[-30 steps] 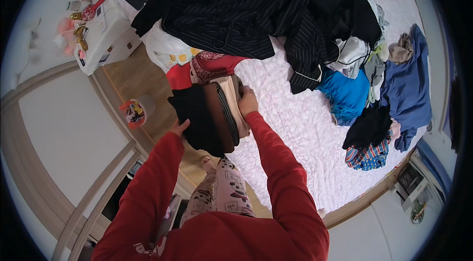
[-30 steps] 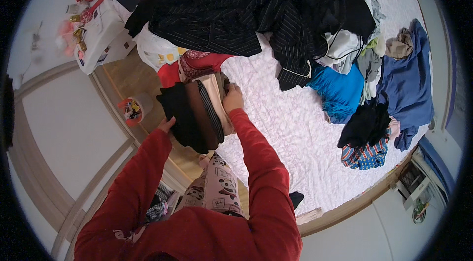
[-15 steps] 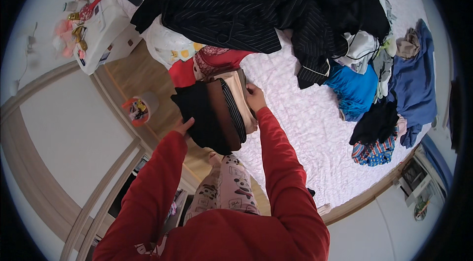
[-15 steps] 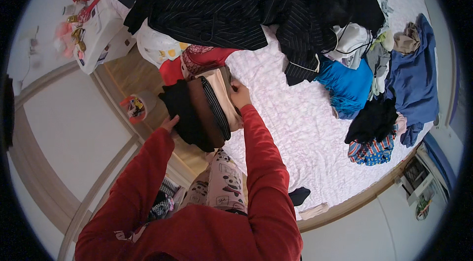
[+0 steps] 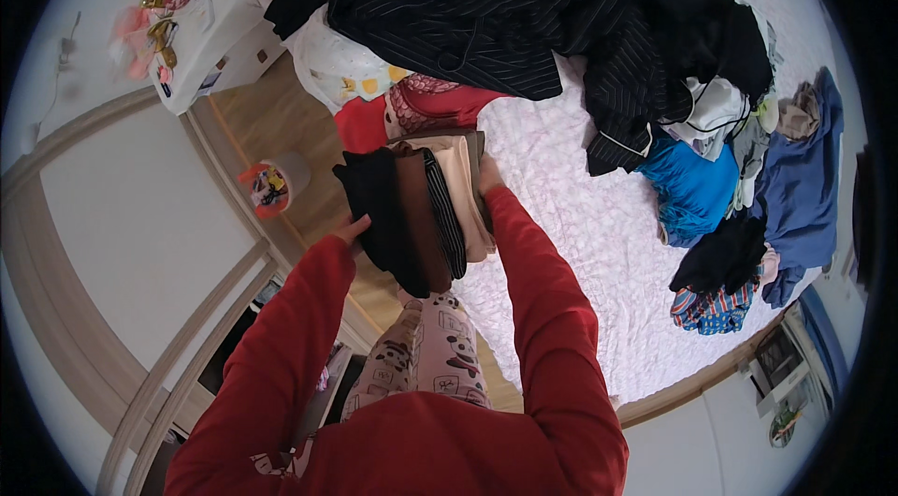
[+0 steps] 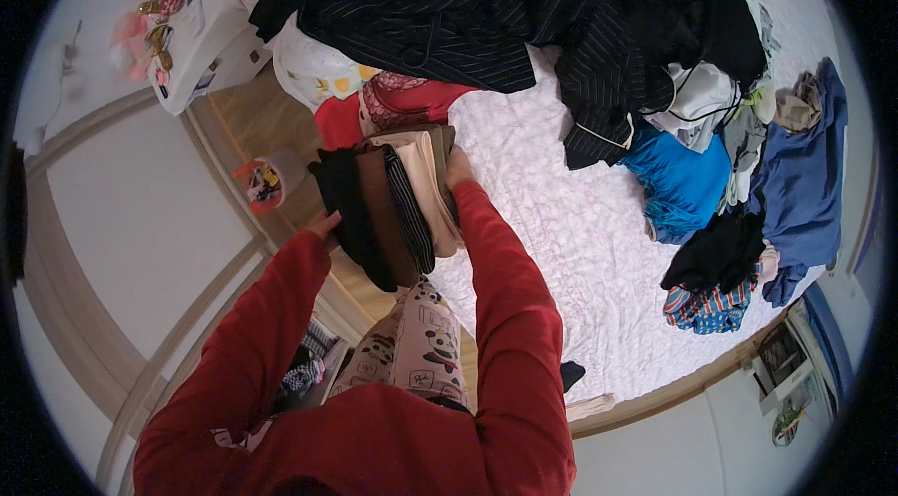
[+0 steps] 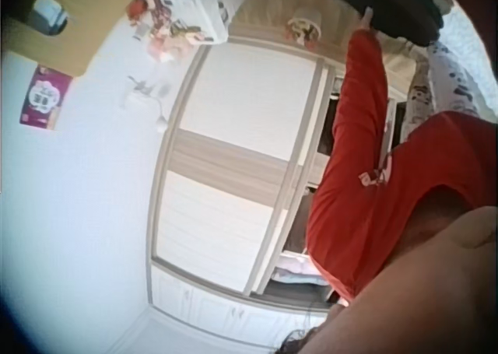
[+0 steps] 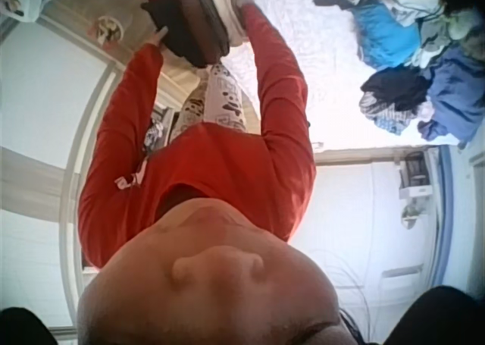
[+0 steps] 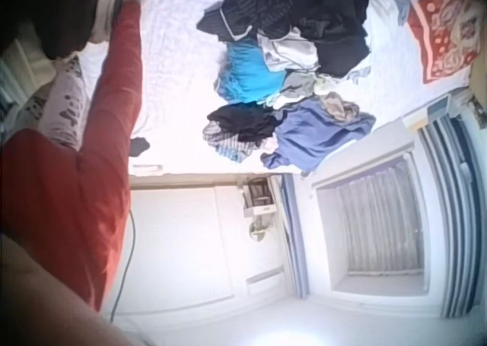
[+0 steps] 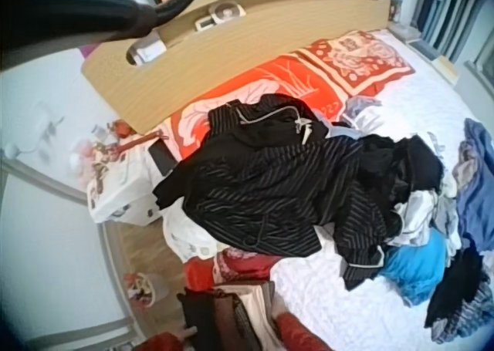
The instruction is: The person folds various garments, including a light-colored top, black pants, and a white top, by hand on a wooden shelf. They then pick up a striped garment from a nearby bed and fold it before placing it on the shelf with the others.
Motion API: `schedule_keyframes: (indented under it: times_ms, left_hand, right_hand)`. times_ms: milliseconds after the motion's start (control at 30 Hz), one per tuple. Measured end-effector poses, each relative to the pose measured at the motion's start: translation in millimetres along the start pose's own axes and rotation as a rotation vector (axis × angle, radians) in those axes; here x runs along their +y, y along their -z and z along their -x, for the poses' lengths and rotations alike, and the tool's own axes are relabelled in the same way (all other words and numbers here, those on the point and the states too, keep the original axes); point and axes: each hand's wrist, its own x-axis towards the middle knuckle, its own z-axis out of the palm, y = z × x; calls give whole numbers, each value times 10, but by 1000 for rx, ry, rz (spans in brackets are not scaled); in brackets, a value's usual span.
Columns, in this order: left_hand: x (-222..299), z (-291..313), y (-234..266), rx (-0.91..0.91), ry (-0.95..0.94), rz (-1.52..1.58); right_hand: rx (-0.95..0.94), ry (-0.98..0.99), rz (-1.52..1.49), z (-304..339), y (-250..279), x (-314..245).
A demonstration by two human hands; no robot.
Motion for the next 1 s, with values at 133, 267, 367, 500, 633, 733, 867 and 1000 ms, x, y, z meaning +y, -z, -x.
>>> schedule_keyframes:
  times_ms: [133, 267, 367, 500, 633, 733, 867, 1000]
  left_hand:
    - [10, 37, -47, 55, 10, 31]
    - [49, 104, -155, 10, -6, -32]
    - [-6, 363, -28, -33, -117, -67]
    - [81, 931, -1, -239, -286, -131]
    - [296, 1601, -1, -362, -456, -171]
    - [395, 2120, 92, -368, -589, -154]
    - [236, 2843, 375, -328, -720, -88]
    - [-213, 3555, 771, -254, -802, -18]
  right_hand:
    - [-164, -228, -217, 90, 8, -78]
    - [-307, -258, -389, 169, -65, 563]
    - [-460, -629, -732, 501, 71, -191]
    - [-681, -440, -733, 927, 135, -595]
    - [-723, -117, -529, 1367, 19, -1281]
    - [-707, 185, -338, 1751, -128, -1863]
    - [-648, 524, -149, 2418, -458, -2500]
    - [-627, 719, -54, 3238, -808, -2924]
